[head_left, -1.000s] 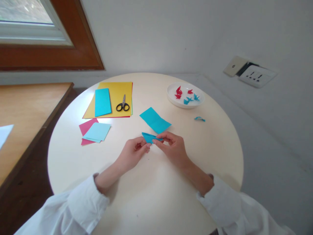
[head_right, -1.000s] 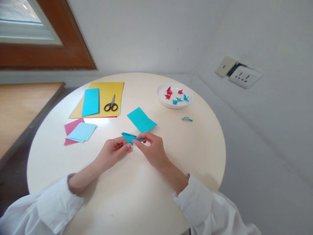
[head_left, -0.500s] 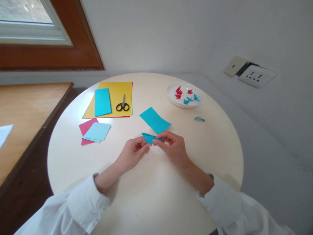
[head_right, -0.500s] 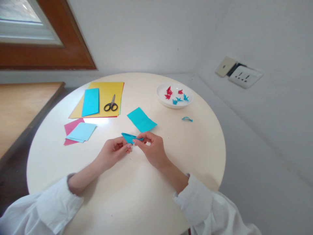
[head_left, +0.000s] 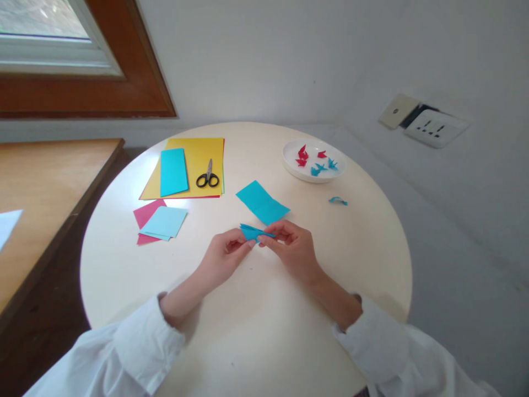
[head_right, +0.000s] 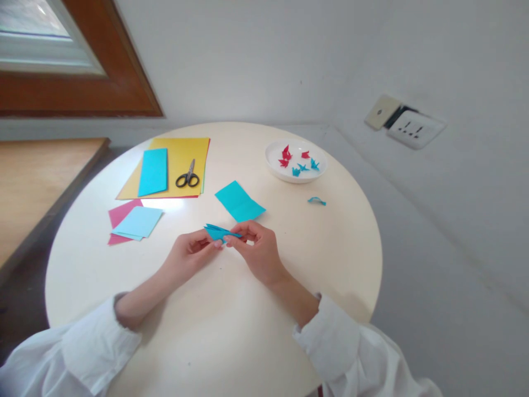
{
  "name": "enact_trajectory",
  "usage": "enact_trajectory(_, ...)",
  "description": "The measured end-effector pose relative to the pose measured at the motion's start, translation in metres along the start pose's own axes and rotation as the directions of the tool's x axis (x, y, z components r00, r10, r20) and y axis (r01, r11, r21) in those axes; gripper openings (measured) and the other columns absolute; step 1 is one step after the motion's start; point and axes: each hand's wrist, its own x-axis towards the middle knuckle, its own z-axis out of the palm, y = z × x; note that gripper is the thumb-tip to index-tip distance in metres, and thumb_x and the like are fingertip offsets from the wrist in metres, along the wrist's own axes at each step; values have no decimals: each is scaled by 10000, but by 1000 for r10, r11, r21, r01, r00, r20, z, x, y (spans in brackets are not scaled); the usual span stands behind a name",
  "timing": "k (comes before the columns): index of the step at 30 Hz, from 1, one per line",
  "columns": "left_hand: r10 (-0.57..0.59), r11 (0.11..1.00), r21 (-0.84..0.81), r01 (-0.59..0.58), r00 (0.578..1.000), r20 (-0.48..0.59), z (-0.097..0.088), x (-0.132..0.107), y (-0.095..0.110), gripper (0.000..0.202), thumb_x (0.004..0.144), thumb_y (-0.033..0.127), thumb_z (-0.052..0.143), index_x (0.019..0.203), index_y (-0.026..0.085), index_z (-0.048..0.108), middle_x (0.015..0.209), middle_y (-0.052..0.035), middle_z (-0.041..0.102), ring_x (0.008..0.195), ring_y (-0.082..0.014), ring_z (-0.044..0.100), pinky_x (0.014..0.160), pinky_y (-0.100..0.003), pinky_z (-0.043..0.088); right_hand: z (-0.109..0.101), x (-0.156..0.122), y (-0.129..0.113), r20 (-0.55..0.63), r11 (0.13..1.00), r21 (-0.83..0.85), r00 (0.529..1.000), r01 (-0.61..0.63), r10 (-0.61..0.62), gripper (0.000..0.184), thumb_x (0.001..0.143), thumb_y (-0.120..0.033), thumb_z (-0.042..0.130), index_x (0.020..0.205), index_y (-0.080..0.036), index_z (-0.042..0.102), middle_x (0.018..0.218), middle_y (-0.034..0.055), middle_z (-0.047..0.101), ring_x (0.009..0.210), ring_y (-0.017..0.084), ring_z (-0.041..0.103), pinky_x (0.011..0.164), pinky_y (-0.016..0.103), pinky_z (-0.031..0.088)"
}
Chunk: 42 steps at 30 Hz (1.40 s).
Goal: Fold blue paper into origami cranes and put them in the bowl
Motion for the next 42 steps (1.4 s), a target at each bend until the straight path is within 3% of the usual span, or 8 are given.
enact_trajectory(6,-59,998,25,60,998,-37,0,-1,3,284,741,394,602,613,147,547,520,38,437,510,-82,353,474,-208,267,1,-1,3,3,1000,12,1000,15,-15,194,597,-277,747,682,-189,596,614,-10,662,575,151,655,568,252,484)
enact_trajectory(15,-12,999,46,12,1000,4,0,-2,2,297,775,412,572,634,155,521,558,33,426,535,-88,355,485,-211,285,0,1,10,59,996,-81,998,28,-23,205,636,-324,704,776,-182,656,758,41,706,712,173,650,659,287,498)
enact_trajectory(34,-42,993,110,39,999,30,1,-2,1,247,772,373,541,654,156,524,564,35,389,554,-99,334,495,-223,272,0,-1,5,139,978,-182,987,103,-79,155,717,-331,618,668,-183,621,663,17,653,649,146,579,638,271,455)
enact_trajectory(42,-12,999,49,12,1000,6,-1,-2,4,234,765,357,567,659,151,541,587,23,470,556,-95,389,506,-220,315,0,-1,5,145,963,-230,983,143,-112,165,739,-330,585,668,-181,600,654,14,638,634,140,556,629,271,440)
